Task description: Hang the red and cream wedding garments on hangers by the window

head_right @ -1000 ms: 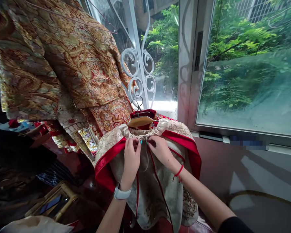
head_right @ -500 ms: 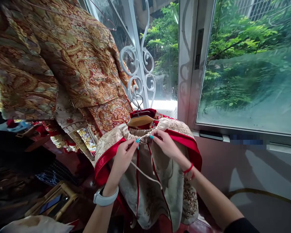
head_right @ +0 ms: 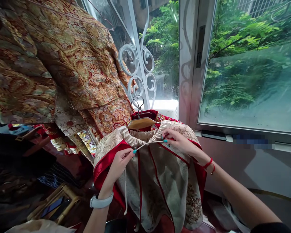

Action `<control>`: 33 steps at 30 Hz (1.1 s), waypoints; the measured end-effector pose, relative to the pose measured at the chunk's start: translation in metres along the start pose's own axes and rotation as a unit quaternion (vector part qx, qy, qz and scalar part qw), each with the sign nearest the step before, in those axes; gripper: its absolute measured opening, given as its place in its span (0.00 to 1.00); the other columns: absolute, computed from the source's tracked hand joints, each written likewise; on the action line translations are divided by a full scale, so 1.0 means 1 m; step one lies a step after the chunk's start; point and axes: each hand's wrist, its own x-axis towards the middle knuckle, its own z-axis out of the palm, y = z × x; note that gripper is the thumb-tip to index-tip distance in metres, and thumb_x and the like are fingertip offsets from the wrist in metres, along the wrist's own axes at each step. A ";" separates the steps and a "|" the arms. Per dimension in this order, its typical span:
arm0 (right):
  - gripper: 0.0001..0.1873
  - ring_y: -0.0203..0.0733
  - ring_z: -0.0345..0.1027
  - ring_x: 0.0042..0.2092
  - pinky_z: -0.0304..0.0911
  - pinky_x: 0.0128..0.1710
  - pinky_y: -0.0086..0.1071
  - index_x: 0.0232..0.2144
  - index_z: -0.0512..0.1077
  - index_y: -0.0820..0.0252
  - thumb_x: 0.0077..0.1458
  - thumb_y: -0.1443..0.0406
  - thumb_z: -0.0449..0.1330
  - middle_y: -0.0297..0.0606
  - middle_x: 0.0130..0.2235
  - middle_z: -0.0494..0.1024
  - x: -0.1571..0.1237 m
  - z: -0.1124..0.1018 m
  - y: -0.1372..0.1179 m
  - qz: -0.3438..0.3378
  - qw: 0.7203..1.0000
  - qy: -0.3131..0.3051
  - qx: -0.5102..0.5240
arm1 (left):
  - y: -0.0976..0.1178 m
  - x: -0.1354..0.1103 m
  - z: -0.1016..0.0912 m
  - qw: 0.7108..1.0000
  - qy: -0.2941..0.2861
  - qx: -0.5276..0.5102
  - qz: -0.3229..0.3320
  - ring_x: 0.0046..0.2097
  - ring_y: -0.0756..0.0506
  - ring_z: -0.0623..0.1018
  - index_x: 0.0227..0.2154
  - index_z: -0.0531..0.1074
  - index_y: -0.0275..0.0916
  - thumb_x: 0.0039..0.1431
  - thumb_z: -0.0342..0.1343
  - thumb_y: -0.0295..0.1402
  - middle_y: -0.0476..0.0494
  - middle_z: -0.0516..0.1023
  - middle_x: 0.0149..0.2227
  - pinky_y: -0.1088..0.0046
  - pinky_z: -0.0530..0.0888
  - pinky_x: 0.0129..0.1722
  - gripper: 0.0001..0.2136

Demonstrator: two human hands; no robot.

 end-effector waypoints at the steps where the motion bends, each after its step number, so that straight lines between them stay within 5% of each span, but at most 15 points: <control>1: 0.06 0.37 0.64 0.32 0.62 0.32 0.30 0.36 0.65 0.57 0.58 0.61 0.55 0.33 0.32 0.69 -0.001 0.000 -0.001 -0.008 1.000 0.005 -0.007 | 0.000 0.001 -0.001 1.000 0.001 0.001 0.000 0.26 0.51 0.56 0.20 0.62 0.39 0.57 0.52 0.45 0.53 0.56 0.22 0.74 0.53 0.26 0.18; 5: 0.07 0.39 0.67 0.37 0.64 0.37 0.31 0.39 0.69 0.56 0.60 0.61 0.55 0.36 0.37 0.73 -0.006 0.004 -0.023 -0.038 0.999 0.000 -0.027 | 0.011 0.012 -0.007 1.000 -0.028 0.015 0.000 0.26 0.51 0.57 0.20 0.63 0.38 0.58 0.51 0.44 0.53 0.57 0.22 0.74 0.54 0.26 0.16; 9: 0.13 0.35 0.62 0.27 0.59 0.27 0.28 0.46 0.69 0.56 0.62 0.59 0.54 0.31 0.28 0.69 -0.011 0.018 -0.040 -0.018 0.999 -0.018 -0.041 | 0.020 0.025 0.000 0.999 -0.039 -0.017 -0.010 0.24 0.52 0.53 0.16 0.56 0.40 0.55 0.51 0.43 0.55 0.51 0.19 0.73 0.51 0.25 0.18; 13: 0.13 0.36 0.61 0.27 0.59 0.27 0.29 0.47 0.69 0.57 0.61 0.60 0.55 0.30 0.25 0.68 -0.008 0.019 -0.030 -0.025 0.998 0.038 -0.034 | 0.019 0.026 0.010 0.995 0.054 -0.081 -0.012 0.23 0.53 0.50 0.14 0.50 0.41 0.51 0.53 0.39 0.56 0.48 0.18 0.72 0.50 0.24 0.19; 16: 0.12 0.39 0.67 0.33 0.63 0.31 0.31 0.42 0.70 0.59 0.60 0.60 0.55 0.38 0.34 0.74 -0.003 0.015 -0.010 -0.020 0.999 0.040 0.012 | 0.007 0.019 0.015 0.987 0.037 -0.144 -0.064 0.21 0.55 0.51 0.12 0.52 0.40 0.48 0.56 0.37 0.57 0.50 0.16 0.73 0.50 0.23 0.19; 22: 0.10 0.39 0.66 0.34 0.62 0.32 0.30 0.34 0.73 0.59 0.60 0.64 0.52 0.37 0.34 0.75 -0.010 0.019 0.003 -0.014 0.998 0.010 -0.057 | -0.016 0.012 0.014 0.935 0.016 -0.330 -0.129 0.19 0.57 0.51 0.16 0.54 0.39 0.48 0.61 0.37 0.59 0.51 0.17 0.78 0.48 0.19 0.19; 25: 0.14 0.39 0.66 0.30 0.61 0.30 0.30 0.35 0.77 0.56 0.58 0.67 0.51 0.35 0.31 0.77 -0.024 0.024 -0.004 0.012 0.989 0.001 -0.149 | -0.011 0.008 0.007 0.897 -0.054 -0.412 -0.152 0.19 0.57 0.48 0.21 0.62 0.38 0.52 0.55 0.35 0.58 0.51 0.19 0.80 0.49 0.18 0.10; 28: 0.12 0.40 0.68 0.29 0.62 0.32 0.33 0.36 0.79 0.55 0.54 0.67 0.56 0.36 0.30 0.78 -0.031 0.036 -0.007 0.022 0.966 0.108 -0.233 | -0.007 0.004 0.010 0.876 -0.054 -0.453 -0.155 0.19 0.58 0.45 0.33 0.70 0.37 0.51 0.54 0.30 0.57 0.55 0.23 0.81 0.47 0.17 0.06; 33: 0.10 0.39 0.62 0.26 0.61 0.29 0.34 0.32 0.79 0.58 0.57 0.61 0.59 0.38 0.27 0.75 -0.006 0.068 -0.006 -0.030 0.914 0.363 -0.177 | -0.005 0.008 0.030 0.907 0.004 -0.412 -0.088 0.21 0.60 0.47 0.47 0.73 0.43 0.51 0.61 0.30 0.50 0.68 0.36 0.80 0.50 0.18 0.18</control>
